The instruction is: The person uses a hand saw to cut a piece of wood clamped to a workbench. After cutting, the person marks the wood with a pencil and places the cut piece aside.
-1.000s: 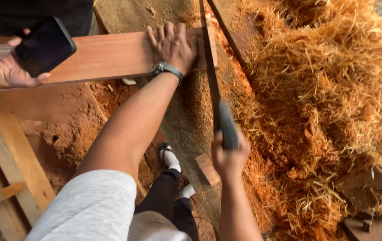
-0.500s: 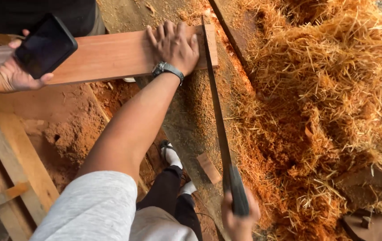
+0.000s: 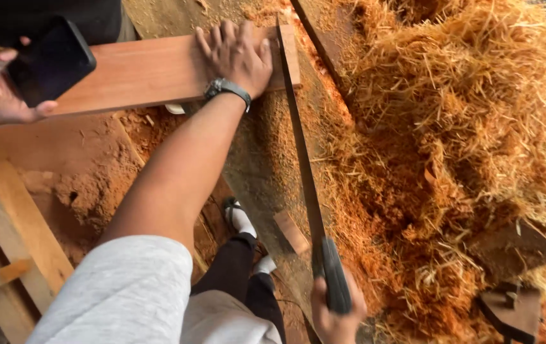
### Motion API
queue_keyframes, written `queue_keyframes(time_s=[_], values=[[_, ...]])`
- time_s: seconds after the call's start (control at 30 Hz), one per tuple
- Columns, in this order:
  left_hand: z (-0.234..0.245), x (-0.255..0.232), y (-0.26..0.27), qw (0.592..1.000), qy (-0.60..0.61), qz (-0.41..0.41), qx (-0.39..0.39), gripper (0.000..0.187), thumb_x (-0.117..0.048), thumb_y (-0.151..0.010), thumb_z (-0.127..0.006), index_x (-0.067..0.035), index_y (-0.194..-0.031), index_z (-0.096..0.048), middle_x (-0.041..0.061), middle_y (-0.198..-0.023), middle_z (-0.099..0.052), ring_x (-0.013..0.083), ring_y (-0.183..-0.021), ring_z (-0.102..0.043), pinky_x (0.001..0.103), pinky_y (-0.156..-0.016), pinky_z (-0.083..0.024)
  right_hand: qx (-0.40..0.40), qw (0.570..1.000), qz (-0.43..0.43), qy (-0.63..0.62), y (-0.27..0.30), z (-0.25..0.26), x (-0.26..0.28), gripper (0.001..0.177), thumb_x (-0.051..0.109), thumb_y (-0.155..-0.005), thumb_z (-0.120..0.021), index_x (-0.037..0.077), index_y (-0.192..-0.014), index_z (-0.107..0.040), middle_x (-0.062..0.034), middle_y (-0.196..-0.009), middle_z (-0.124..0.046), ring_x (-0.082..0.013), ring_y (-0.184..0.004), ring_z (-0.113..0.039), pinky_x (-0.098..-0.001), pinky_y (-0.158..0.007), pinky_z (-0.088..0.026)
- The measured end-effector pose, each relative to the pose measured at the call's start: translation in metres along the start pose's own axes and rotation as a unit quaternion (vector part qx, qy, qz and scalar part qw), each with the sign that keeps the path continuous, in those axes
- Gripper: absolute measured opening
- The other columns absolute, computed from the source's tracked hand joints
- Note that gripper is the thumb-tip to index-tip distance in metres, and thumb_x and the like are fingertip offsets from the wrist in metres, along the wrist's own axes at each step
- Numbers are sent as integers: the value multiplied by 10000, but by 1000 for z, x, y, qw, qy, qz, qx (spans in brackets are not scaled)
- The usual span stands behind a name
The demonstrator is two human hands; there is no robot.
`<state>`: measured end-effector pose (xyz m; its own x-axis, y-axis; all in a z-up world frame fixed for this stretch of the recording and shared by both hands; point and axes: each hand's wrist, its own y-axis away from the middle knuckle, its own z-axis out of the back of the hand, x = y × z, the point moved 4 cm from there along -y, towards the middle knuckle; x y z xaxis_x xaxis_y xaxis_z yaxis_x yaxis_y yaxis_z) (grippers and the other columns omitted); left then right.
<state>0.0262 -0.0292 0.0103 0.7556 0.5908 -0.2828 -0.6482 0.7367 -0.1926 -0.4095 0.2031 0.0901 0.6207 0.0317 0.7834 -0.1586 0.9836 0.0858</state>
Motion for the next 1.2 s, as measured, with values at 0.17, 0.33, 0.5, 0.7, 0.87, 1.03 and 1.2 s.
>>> queue_keyframes(time_s=[0.17, 0.33, 0.5, 0.7, 0.87, 1.03, 1.2], values=[[-19, 6, -1, 999, 3, -3, -36, 473, -540, -948, -418, -212, -1230, -610, 246, -1382, -601, 461, -1327, -509, 717, -1190, -83, 0, 997, 75, -22, -57, -49, 1, 357, 419, -932, -608, 77, -973, -701, -20, -748, -688, -133, -580, -653, -273, -524, -556], [-40, 18, -21, 993, 17, -37, -107, 737, -752, -972, -158, -183, -1070, -617, 247, -1224, -663, 472, -1207, -578, 734, -1158, -123, 70, 982, 77, -160, -152, -79, 91, 117, 177, -902, -633, 63, -876, -640, -22, -692, -565, -113, -522, -497, -287, -398, -397], [-36, 23, -11, 992, 4, -51, -114, 769, -681, -1020, -223, -139, -1280, -703, 274, -1322, -644, 512, -1236, -543, 742, -1124, -122, 54, 988, 84, -122, -109, -42, 92, 247, 317, -952, -626, 79, -914, -678, 16, -628, -580, -112, -491, -543, -298, -414, -428], [-1, 0, 4, 998, -12, 15, 58, 737, -671, -908, -405, -185, -1458, -476, 230, -1575, -445, 454, -1467, -370, 703, -1202, -17, -78, 981, 105, -141, -3, 21, 9, 308, 292, -896, -718, -14, -924, -689, -62, -756, -696, -127, -526, -646, -244, -496, -546], [-3, -18, -14, 975, 15, -193, 105, 1350, -1061, -586, -453, -186, -1581, -192, 162, -1587, -398, 393, -1441, -397, 644, -1213, -172, -73, 997, 24, -5, -3, 34, -43, 444, 370, -878, -719, 16, -1148, -723, -52, -802, -729, -139, -592, -686, -258, -588, -589], [6, -27, -15, 968, 3, -159, 195, 1367, -876, -561, -938, -233, -1592, -313, 213, -1573, -408, 434, -1452, -380, 687, -1197, -232, -32, 995, 85, -29, -9, 26, -51, 474, 283, -945, -676, -60, -1271, -658, -82, -910, -732, -130, -620, -689, -223, -560, -605], [9, -31, -23, 964, 1, -129, 232, 1320, -846, -453, -943, -311, -1529, -399, 177, -1552, -391, 398, -1432, -385, 682, -1188, -255, -46, 995, 83, -30, -5, 16, -57, 543, 307, -940, -681, -74, -1324, -634, -152, -1098, -754, -192, -797, -764, -266, -753, -660]])
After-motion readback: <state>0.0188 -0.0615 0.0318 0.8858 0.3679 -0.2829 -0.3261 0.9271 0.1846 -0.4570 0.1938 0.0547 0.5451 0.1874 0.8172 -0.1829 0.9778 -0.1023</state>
